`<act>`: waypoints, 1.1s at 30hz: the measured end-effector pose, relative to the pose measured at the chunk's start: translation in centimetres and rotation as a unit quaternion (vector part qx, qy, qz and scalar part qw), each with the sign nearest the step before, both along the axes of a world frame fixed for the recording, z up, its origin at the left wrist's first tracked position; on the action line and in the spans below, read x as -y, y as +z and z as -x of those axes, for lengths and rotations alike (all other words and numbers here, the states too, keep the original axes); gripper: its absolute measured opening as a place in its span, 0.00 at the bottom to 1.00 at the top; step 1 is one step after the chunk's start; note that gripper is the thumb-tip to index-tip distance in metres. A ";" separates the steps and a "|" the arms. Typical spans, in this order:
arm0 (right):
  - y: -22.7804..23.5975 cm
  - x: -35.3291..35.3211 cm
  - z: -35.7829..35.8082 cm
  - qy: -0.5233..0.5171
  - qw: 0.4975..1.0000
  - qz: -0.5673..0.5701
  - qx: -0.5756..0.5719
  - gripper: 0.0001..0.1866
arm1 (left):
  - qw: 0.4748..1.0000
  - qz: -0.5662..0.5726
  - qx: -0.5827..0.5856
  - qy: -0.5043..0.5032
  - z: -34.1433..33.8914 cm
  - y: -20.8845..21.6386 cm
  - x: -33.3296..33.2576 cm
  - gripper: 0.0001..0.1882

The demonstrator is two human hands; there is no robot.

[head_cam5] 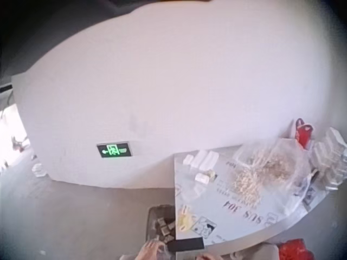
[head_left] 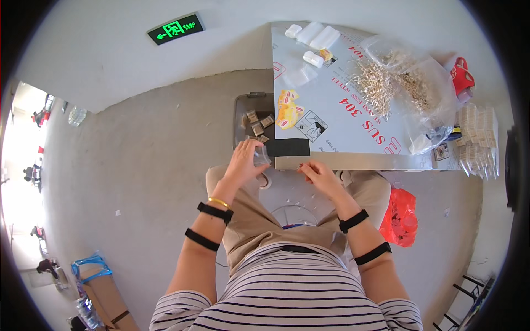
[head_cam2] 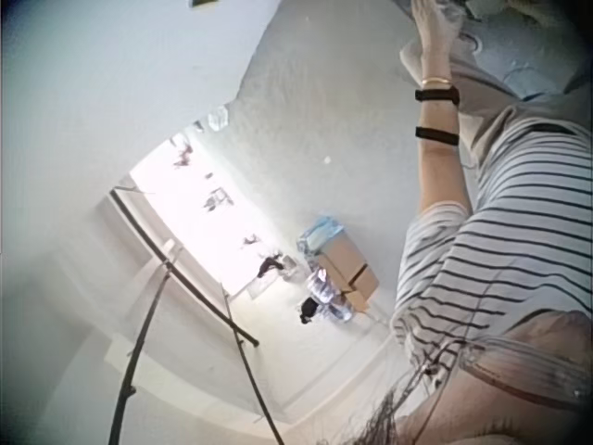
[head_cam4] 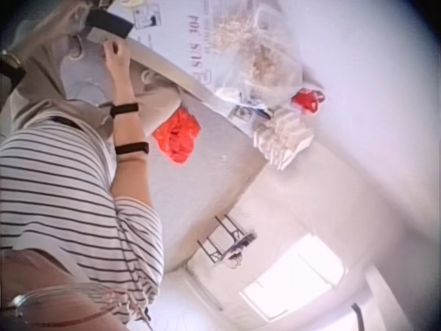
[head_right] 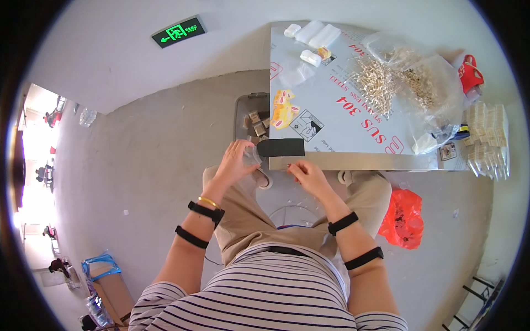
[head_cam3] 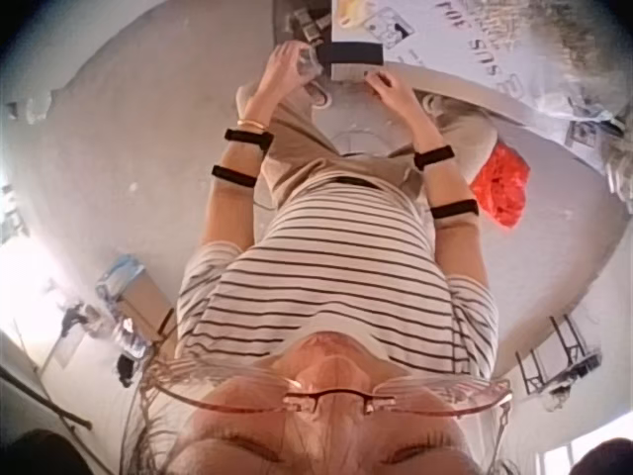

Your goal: Manually counting and packaging cotton swabs into small plastic bags at a stainless steel table.

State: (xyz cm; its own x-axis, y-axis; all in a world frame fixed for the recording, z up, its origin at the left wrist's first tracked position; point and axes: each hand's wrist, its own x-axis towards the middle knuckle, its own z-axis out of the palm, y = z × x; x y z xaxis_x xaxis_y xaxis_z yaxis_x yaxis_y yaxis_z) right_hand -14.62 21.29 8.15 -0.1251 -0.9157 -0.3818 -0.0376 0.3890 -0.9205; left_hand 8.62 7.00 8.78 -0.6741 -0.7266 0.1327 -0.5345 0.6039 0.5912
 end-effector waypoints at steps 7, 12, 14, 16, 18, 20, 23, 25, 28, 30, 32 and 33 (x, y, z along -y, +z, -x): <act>-0.9 -0.5 1.4 -0.005 0.999 -0.041 0.030 0.15 | 0.992 0.002 0.116 -0.044 -2.1 -6.1 4.8 0.32; -1.5 -0.2 1.9 -0.008 0.998 -0.064 0.025 0.14 | 0.991 -0.038 0.101 -0.078 -1.4 -6.9 6.0 0.32; -1.5 0.1 1.9 -0.007 0.997 -0.072 0.029 0.15 | 0.991 -0.057 0.084 -0.085 -0.8 -6.8 6.3 0.32; -1.6 0.4 1.9 -0.005 0.996 -0.080 0.032 0.15 | 0.991 -0.076 0.066 -0.091 -0.4 -6.8 6.4 0.32; -1.6 0.7 1.8 -0.003 0.997 -0.076 0.029 0.15 | 0.991 -0.069 0.056 -0.097 -0.2 -6.9 6.4 0.31; -1.7 0.9 1.6 -0.002 0.996 -0.079 0.032 0.15 | 0.990 -0.084 0.046 -0.106 0.1 -6.9 6.6 0.30; -1.8 0.9 1.5 0.000 0.996 -0.085 0.031 0.15 | 0.988 -0.099 0.029 -0.114 1.1 -7.0 6.5 0.30; -1.9 0.7 1.6 0.001 0.996 -0.088 0.027 0.15 | 0.988 -0.099 0.021 -0.115 2.0 -7.2 6.2 0.30; -2.0 0.5 1.9 -0.003 0.995 -0.090 0.030 0.15 | 0.990 -0.058 0.014 -0.126 3.1 -7.7 5.8 0.28; -2.0 0.7 1.8 -0.005 0.996 -0.084 0.027 0.15 | 0.978 -0.199 -0.066 -0.017 2.9 -9.5 5.7 0.26; -2.7 0.8 1.8 -0.013 0.996 -0.081 0.032 0.15 | 0.969 -0.232 -0.084 -0.005 3.1 -10.2 6.4 0.26; -2.9 1.0 1.7 -0.017 0.996 -0.078 0.038 0.14 | 0.959 -0.263 -0.101 0.010 2.9 -10.5 6.9 0.26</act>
State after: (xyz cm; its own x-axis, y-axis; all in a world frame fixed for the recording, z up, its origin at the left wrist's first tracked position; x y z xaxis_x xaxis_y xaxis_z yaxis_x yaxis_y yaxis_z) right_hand -16.35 20.34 5.25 -0.1214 -0.8397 -0.5293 0.0451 0.5280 -0.8480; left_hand 5.68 0.10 -1.69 -0.6580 -0.7417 -0.1300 -0.3857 0.1836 0.9042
